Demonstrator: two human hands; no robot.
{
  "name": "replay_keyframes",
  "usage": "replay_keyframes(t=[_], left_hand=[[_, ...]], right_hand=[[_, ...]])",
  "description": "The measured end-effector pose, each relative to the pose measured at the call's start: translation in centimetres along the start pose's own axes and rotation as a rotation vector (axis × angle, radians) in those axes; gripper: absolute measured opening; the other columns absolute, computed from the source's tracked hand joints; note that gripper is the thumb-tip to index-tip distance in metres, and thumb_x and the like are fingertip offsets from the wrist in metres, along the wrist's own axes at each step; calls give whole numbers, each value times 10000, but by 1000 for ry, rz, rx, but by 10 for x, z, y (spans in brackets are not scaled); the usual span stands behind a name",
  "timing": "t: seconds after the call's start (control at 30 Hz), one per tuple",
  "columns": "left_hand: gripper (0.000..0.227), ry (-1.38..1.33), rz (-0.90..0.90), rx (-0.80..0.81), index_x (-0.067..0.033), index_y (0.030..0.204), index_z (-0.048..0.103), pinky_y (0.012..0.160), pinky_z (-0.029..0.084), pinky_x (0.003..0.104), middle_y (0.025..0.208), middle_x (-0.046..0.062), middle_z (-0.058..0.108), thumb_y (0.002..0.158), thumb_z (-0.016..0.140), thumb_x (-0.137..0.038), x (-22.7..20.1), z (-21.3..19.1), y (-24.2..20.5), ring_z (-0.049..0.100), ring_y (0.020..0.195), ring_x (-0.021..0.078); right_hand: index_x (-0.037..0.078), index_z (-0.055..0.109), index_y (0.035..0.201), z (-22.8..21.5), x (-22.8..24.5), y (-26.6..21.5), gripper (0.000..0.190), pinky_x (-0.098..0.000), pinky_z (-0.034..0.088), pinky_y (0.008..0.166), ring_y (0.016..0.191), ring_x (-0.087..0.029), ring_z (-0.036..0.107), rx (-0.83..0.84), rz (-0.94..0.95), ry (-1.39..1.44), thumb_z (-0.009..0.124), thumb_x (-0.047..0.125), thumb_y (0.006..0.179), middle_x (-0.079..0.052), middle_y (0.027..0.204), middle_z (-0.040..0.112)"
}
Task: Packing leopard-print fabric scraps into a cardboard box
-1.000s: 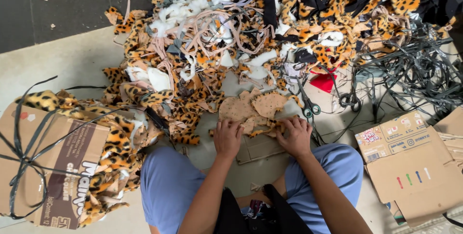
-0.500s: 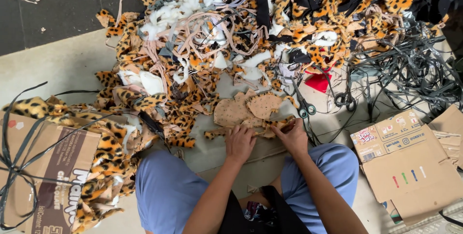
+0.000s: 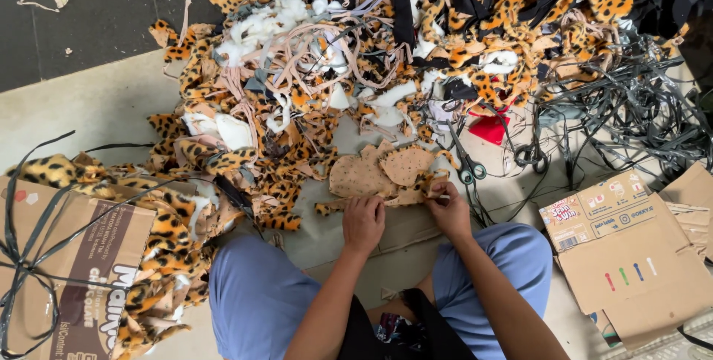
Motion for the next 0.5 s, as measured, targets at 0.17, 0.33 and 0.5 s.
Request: replay_keyframes(t=[0.17,0.33,0.5], left_hand=[[55,15,-76,13,-159,1015,667,769,544,397,898,58,645,986,641,-199,4,4,0,647,869,253],[53,5,-137,-2,-140,1008,647,741,548,398,890,66,607,991,641,-190,1,8,0,650,861,261],[120,56,-143,-1,-155,988,606,726,538,401,870,48,571,984,671,-255,-6,-5,1,644,846,246]], right_hand=[[147,628,1175,-4,16,-4,421,-476,619,903,1061,-309,725,-11,10,-103,824,376,880,-175,1171,725],[129,624,1233,-2,0,5,324,-507,631,841,1001,-351,736,-65,-88,-192,709,319,984,-186,1124,729],[90,507,1254,-1,-7,12,424,-493,627,795,915,-376,716,-108,-100,-179,770,227,950,-178,1137,558]])
Point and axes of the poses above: each hand's wrist, its own y-axis towards the middle knuckle, its own z-axis out of the palm, x = y × z, the point moved 2 cm from there along y, towards the middle knuckle
